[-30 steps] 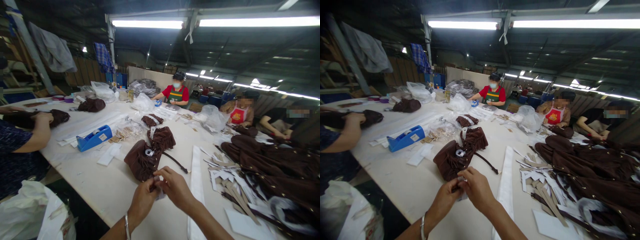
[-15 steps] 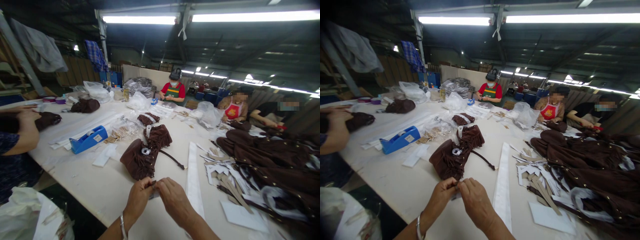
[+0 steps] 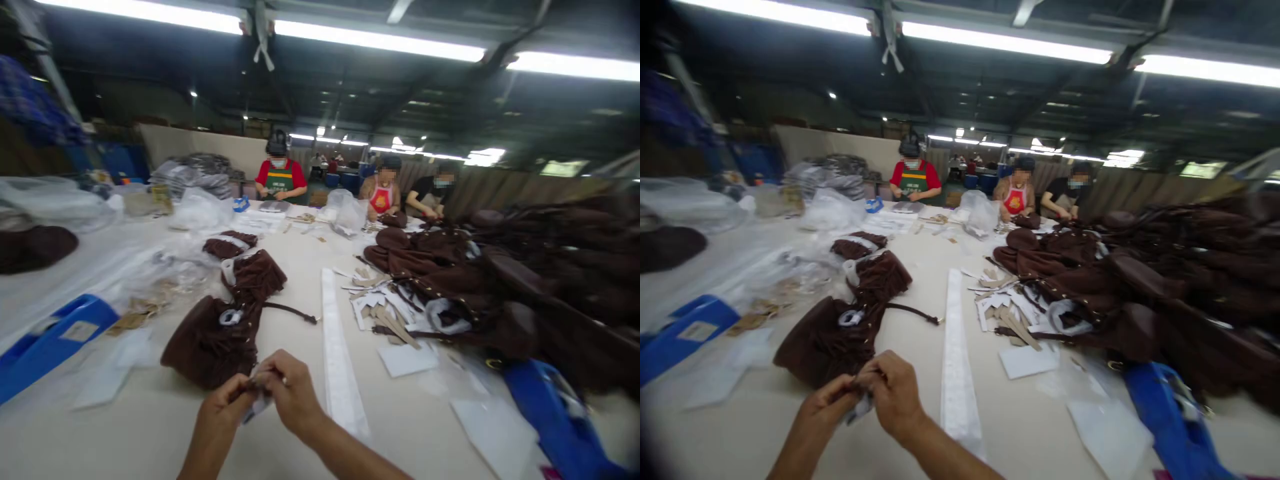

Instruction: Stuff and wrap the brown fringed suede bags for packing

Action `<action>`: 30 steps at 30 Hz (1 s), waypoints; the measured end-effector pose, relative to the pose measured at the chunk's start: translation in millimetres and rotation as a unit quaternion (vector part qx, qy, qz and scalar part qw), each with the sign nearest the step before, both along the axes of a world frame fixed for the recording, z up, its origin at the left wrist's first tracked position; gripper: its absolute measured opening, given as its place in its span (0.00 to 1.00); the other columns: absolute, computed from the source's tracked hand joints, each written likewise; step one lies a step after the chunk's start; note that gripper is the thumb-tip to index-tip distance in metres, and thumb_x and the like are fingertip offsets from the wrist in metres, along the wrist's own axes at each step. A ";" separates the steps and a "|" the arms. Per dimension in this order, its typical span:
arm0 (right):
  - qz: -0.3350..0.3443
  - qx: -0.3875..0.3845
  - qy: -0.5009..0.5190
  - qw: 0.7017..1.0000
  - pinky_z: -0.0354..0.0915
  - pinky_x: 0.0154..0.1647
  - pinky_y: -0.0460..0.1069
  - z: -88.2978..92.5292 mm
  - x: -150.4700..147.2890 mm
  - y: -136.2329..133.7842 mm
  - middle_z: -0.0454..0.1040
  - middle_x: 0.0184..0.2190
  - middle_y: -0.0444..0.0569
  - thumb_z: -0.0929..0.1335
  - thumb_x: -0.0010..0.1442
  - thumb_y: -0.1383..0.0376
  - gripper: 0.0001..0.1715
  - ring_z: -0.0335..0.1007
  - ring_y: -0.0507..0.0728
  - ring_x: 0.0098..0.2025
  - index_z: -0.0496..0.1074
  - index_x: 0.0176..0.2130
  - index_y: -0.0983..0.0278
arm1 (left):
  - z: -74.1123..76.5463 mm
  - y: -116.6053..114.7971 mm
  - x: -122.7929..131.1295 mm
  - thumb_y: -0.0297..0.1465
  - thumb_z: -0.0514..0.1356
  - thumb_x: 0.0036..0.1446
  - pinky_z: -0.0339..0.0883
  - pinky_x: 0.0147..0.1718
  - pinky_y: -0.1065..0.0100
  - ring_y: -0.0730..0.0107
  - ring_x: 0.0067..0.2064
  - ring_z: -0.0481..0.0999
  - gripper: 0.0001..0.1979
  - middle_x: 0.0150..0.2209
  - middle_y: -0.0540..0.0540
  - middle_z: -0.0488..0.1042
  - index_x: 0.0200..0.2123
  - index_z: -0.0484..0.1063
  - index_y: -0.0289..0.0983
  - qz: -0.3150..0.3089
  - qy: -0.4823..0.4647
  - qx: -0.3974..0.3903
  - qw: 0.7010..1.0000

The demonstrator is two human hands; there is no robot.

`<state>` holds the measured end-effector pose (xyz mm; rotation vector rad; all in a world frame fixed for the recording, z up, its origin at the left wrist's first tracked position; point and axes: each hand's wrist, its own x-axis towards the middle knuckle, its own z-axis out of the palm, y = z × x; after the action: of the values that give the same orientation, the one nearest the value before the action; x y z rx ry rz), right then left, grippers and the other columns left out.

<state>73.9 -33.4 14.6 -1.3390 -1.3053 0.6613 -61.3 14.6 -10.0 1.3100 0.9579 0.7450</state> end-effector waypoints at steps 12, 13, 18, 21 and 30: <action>-0.266 -0.219 -0.163 0.925 0.66 0.34 0.55 -59.1 208.7 -135.7 0.75 0.31 0.53 0.63 0.55 0.51 0.21 0.72 0.62 0.32 0.71 0.42 0.61 | 15.7 8.8 12.8 0.40 0.70 0.38 0.61 0.27 0.72 0.72 0.27 0.70 0.17 0.28 0.47 0.75 0.27 0.73 0.34 0.042 -0.066 -0.078 0.994; -0.301 -0.233 -0.236 0.894 0.66 0.33 0.57 -65.9 221.8 -150.4 0.75 0.32 0.56 0.63 0.54 0.51 0.23 0.73 0.65 0.34 0.72 0.44 0.61 | 14.3 8.4 14.9 0.40 0.70 0.38 0.61 0.27 0.72 0.72 0.26 0.69 0.17 0.28 0.47 0.75 0.27 0.73 0.34 0.049 -0.071 -0.077 0.993; -0.251 -0.201 -0.159 0.933 0.68 0.40 0.56 -43.4 144.8 -135.5 0.75 0.40 0.55 0.64 0.58 0.49 0.21 0.73 0.63 0.39 0.71 0.44 0.59 | 11.7 -2.1 21.6 0.39 0.67 0.45 0.63 0.31 0.71 0.70 0.31 0.71 0.14 0.33 0.46 0.77 0.30 0.72 0.34 0.036 -0.080 -0.032 0.996; -0.063 -0.180 0.109 0.976 0.70 0.34 0.51 -20.9 53.9 -73.9 0.74 0.39 0.51 0.67 0.57 0.49 0.25 0.72 0.59 0.38 0.69 0.49 0.61 | 15.7 -10.3 22.5 0.38 0.65 0.49 0.65 0.36 0.69 0.66 0.35 0.74 0.13 0.34 0.45 0.77 0.35 0.74 0.35 0.027 -0.058 0.021 0.998; -0.023 -0.169 0.376 0.911 0.70 0.29 0.47 -22.5 -16.3 -14.5 0.71 0.29 0.46 0.74 0.48 0.55 0.23 0.69 0.52 0.29 0.73 0.39 0.67 | 19.6 -22.0 -1.7 0.38 0.58 0.59 0.67 0.41 0.67 0.61 0.41 0.76 0.10 0.42 0.46 0.78 0.42 0.74 0.42 0.053 0.101 0.191 0.975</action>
<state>57.6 -47.9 -7.9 -1.1862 -0.5430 1.2602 -63.0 -7.4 9.6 1.7043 1.0879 0.9231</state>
